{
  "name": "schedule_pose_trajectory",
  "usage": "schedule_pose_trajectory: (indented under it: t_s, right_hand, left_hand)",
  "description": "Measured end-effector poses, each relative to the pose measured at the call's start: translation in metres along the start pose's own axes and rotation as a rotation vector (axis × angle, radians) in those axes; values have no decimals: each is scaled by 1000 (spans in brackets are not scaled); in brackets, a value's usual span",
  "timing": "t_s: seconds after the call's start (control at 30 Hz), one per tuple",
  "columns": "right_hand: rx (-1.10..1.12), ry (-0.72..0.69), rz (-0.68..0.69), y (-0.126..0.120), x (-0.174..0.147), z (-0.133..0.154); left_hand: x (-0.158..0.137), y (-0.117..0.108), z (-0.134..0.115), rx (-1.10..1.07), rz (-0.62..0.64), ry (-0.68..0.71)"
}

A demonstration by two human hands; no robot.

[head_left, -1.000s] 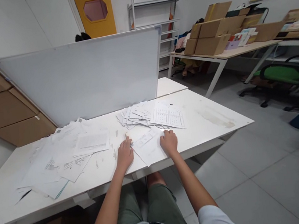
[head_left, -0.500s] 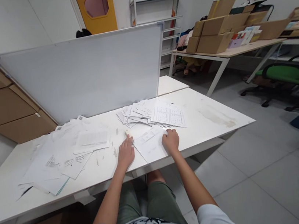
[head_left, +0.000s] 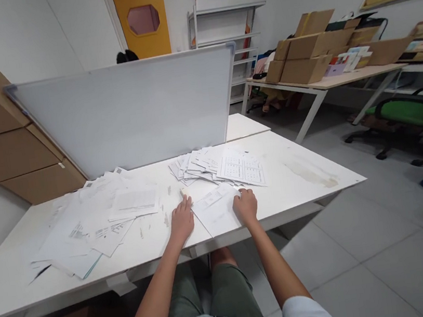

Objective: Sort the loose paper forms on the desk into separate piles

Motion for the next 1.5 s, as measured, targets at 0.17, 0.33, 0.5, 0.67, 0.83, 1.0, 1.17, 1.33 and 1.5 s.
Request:
schedule_pose_trajectory:
  t_s: [0.17,0.33,0.5,0.67,0.83,1.0,1.17,1.33,1.5]
  right_hand:
    - [34,-17,-19,1,-1,1]
    - [50,-21,-24,1,-2,-1]
    - [62,-10,-10,2,-2,-3]
    - [108,-4,-4,2,0,-5]
    - [195,-12,-5,2,-1,-8]
    - [349,-14,-25,2,-2,-11]
    - [631,43,-124,-3,-5,-18]
    - [962,147,-274,-23,-1,-18]
    - [1192,52,-139,-16,5,54]
  left_hand:
    - [0,0,3,41,15,11]
    - [0,4,5,78,18,29]
    - [0,5,2,92,22,33]
    - [-1,1,2,59,11,52]
    - [-6,-1,2,40,-30,94]
    - [-13,1,1,13,-80,115]
    - [-17,3,1,-2,-90,115]
    - [-18,1,2,-37,-120,122]
    - [-19,-2,0,-68,-114,122]
Point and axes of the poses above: each hand's wrist, its own x-axis towards the middle knuckle, its own y-axis out of the palm, z = x × y, the point moved 2 cm from there along x, towards the middle knuckle, and after that the axes turned 12 degrees about z, right-handed, at the moved point
